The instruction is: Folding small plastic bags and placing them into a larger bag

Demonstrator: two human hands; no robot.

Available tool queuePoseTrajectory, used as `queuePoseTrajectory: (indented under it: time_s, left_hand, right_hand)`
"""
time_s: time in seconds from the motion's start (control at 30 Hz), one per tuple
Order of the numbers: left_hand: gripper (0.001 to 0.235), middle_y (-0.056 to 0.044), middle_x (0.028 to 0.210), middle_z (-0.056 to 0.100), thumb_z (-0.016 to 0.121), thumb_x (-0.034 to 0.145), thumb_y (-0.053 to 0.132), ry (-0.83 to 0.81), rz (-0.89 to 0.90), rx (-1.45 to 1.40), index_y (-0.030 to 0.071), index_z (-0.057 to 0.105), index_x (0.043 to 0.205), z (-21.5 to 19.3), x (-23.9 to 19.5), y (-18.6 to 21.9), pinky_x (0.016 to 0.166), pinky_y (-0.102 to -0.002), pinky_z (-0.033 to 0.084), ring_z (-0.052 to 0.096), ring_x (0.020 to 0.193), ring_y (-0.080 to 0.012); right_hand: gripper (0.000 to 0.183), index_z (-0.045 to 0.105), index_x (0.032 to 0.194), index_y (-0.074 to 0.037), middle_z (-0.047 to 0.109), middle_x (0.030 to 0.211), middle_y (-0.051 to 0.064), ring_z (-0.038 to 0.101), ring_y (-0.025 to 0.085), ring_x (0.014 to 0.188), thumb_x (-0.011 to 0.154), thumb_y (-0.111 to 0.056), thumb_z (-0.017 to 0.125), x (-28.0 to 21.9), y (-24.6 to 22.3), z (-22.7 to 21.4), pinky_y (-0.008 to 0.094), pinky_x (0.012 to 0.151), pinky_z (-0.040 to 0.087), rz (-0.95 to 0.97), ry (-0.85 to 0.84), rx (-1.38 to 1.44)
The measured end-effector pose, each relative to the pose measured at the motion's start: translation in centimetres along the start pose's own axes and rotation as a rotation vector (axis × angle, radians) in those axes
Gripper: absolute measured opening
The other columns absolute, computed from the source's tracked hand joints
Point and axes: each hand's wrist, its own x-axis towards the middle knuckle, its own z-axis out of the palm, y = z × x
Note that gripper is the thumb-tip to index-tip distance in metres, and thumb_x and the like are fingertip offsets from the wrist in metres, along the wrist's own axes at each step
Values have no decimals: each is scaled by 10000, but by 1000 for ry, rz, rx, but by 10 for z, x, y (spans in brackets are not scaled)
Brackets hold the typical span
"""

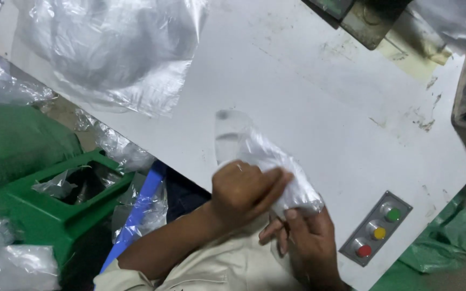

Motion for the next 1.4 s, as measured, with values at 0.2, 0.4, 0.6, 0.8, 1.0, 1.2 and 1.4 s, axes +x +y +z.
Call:
queuePoseTrajectory:
  time_s: [0.2,0.4,0.6,0.8,1.0,1.2,1.4]
  left_hand:
    - [242,-71,741,639,623,1105,111,-163,148,-227,6,673,892,0,-7,49,536,-331,429,595,612,-182]
    - [268,-176,1218,724,693,1030,180,-285,-35,161,-11,705,1218,6,-9,20,935,-457,503,675,1140,-351]
    - [641,-106,1725,166,410,1146,485,-723,248,606,125,289,1661,27,-35,-12,1319,-487,80,128,1601,-280]
    - [776,-117,1724,185,415,1111,595,-698,122,592,68,246,1655,34,-7,-12,1312,-510,86,146,1598,-307]
    - [201,-177,961,645,683,959,192,-496,164,386,11,708,1042,63,8,-38,649,-426,468,688,874,-395]
    - [657,-112,1255,580,736,861,463,-538,68,457,68,543,1348,53,19,-47,866,-430,429,538,1047,-309]
    - [231,-112,1260,579,737,876,234,-502,36,278,141,594,1032,41,15,-42,897,-452,385,511,1216,-343]
  right_hand:
    - [134,557,749,-67,564,582,32,541,138,541,827,14,483,8,33,-51,278,485,421,-38,136,-401]
    - [448,553,1270,-28,633,702,170,612,238,448,1066,-423,495,27,7,-34,247,316,413,-125,547,-180]
    - [236,715,1178,-10,587,579,101,430,107,452,992,-133,638,31,-9,-16,218,421,345,85,515,-389]
    - [333,664,1216,-50,592,989,49,545,149,661,964,-267,688,56,-24,-10,330,675,463,-29,421,-985]
    - [251,693,1205,-33,626,1152,129,675,458,1051,984,-149,714,62,-24,-29,539,817,574,-212,233,-1092]
    - [915,81,1693,-147,46,1765,123,97,356,1661,1041,-249,714,31,29,-51,568,1374,227,-855,156,-1358]
    - [570,560,1425,-98,467,1588,123,289,338,1542,990,-464,517,26,18,-50,555,1236,159,-301,-223,-1210]
